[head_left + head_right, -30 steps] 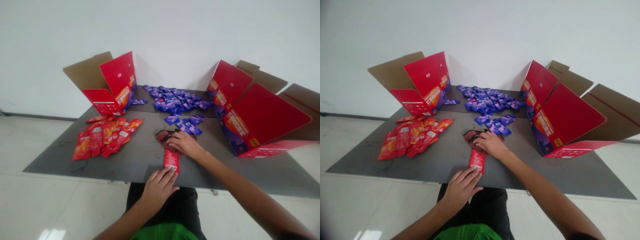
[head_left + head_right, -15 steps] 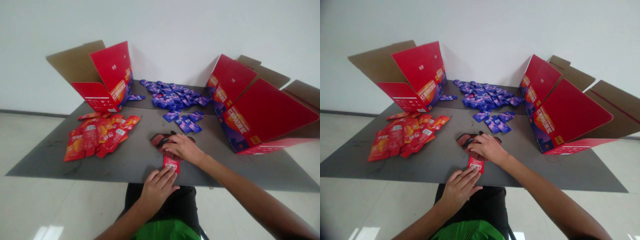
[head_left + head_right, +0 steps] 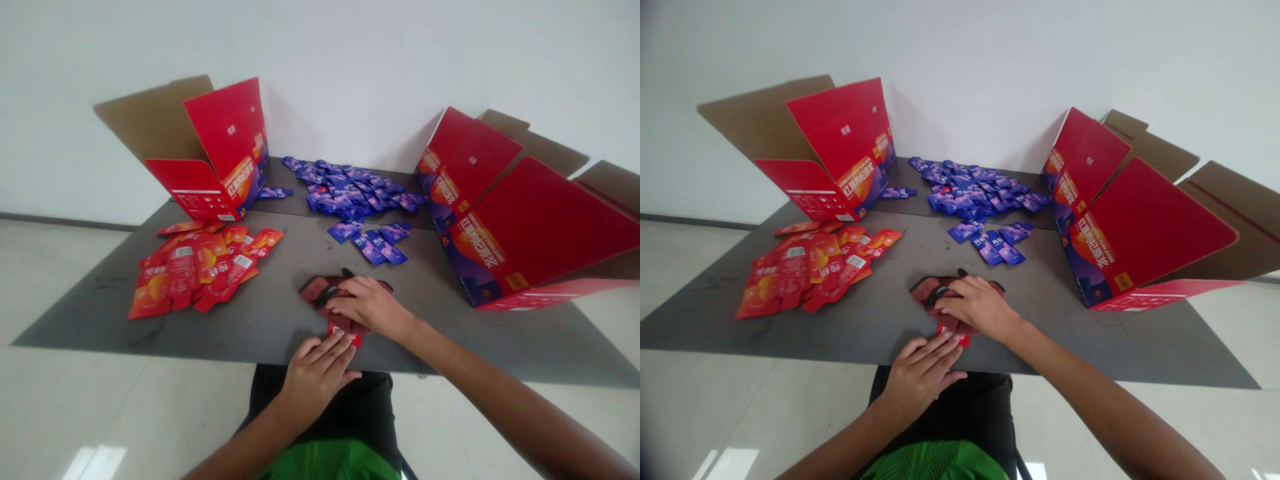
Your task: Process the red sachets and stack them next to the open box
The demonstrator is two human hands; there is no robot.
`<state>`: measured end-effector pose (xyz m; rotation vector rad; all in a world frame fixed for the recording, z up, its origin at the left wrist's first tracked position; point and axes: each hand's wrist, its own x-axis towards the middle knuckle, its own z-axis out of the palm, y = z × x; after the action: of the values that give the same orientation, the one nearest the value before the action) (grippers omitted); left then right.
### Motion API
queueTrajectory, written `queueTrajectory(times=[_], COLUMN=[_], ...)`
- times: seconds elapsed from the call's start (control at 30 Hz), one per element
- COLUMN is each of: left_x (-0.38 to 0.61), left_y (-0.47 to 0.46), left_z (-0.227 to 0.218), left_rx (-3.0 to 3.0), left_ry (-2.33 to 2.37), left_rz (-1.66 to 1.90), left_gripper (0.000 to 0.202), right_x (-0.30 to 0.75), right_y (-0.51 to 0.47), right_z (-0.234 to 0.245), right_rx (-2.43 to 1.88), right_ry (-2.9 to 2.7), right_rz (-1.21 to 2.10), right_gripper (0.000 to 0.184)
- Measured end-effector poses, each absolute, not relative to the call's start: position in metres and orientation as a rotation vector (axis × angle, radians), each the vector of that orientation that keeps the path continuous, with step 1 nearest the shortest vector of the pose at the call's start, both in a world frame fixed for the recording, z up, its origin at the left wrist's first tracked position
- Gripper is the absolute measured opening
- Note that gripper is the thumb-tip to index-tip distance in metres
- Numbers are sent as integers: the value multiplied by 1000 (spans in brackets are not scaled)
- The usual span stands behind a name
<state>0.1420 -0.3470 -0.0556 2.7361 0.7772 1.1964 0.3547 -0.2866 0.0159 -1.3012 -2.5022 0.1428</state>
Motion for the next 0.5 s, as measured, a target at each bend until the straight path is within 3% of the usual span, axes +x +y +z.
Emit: queueTrajectory(times=[0.13,0.27,0.4,0.5], left_x=[142,142,142,142], left_y=[-345,-347,-348,-347], left_z=[-53,-55,-56,-55], left_rx=[2748,2717,2674,2695], left_ry=[761,775,825,777], left_rz=[1220,1252,1210,1200], left_gripper=[28,30,27,28], right_x=[373,358,343,355], right_y=[-246,-286,-324,-294], right_z=[38,58,37,19], right_rx=[-1419,-1328,-1129,-1273], right_ry=[-2541,-2470,-2626,-2507], right_rz=[-65,-42,175,158], right_gripper=[25,28,23,25])
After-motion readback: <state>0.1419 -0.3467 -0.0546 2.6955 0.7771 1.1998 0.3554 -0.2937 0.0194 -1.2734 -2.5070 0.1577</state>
